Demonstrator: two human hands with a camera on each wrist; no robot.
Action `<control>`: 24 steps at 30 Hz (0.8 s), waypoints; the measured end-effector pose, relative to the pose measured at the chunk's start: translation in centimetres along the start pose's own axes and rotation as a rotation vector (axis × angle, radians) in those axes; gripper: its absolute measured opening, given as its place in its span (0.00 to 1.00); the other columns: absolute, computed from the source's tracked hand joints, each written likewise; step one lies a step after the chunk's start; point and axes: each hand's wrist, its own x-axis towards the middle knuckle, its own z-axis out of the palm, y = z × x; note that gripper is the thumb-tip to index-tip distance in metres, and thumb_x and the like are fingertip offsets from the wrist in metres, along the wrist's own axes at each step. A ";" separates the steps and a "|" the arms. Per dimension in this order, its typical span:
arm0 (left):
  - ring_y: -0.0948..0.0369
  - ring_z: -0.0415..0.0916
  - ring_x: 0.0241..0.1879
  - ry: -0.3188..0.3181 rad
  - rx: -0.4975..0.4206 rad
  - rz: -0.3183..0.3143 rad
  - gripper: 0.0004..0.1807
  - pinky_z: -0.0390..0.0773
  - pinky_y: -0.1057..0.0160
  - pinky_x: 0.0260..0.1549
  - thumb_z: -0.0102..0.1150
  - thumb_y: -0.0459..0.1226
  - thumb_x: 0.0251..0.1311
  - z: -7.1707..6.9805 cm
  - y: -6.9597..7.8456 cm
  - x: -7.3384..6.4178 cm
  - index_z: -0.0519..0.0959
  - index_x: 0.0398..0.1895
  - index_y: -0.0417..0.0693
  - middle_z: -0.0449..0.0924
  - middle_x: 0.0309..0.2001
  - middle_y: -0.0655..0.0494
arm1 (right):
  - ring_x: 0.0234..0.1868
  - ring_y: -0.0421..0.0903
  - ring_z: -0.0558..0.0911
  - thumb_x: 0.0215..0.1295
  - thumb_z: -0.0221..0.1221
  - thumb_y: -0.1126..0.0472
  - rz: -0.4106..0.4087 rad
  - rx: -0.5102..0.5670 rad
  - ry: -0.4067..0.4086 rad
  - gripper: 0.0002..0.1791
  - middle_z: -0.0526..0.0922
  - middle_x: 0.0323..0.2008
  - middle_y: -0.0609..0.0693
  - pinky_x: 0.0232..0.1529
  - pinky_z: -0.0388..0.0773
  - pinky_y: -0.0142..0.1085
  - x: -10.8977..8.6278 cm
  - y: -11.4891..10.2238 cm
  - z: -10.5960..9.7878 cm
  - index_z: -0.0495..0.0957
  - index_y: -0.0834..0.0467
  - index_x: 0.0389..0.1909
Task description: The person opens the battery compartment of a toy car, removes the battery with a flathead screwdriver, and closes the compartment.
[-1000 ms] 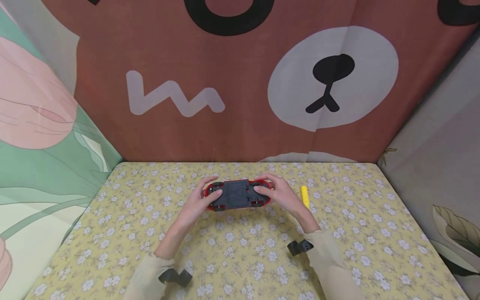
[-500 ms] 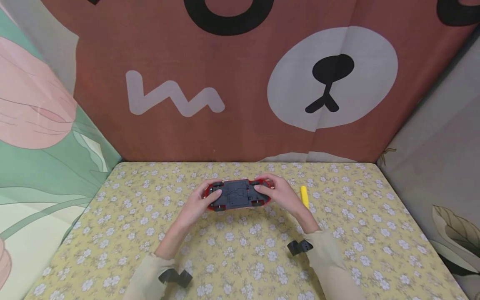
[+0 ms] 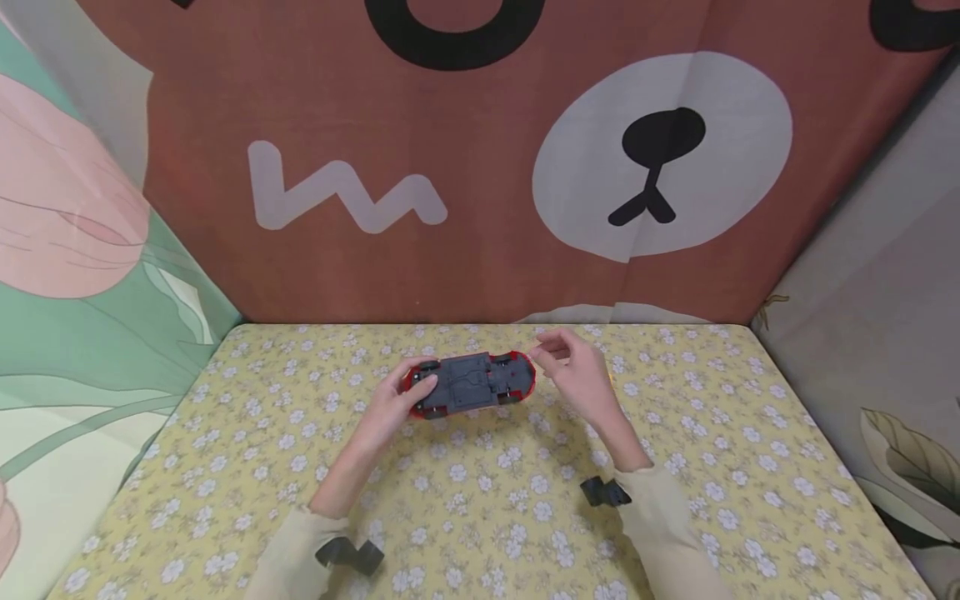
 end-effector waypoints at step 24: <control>0.49 0.83 0.54 0.011 -0.008 -0.001 0.23 0.85 0.56 0.45 0.60 0.39 0.74 0.2 0.3 -0.2 0.75 0.70 0.45 0.79 0.61 0.42 | 0.27 0.40 0.76 0.64 0.71 0.65 -0.263 -0.359 -0.121 0.06 0.78 0.28 0.45 0.28 0.76 0.35 -1.7 -2.1 4.3 0.83 0.57 0.31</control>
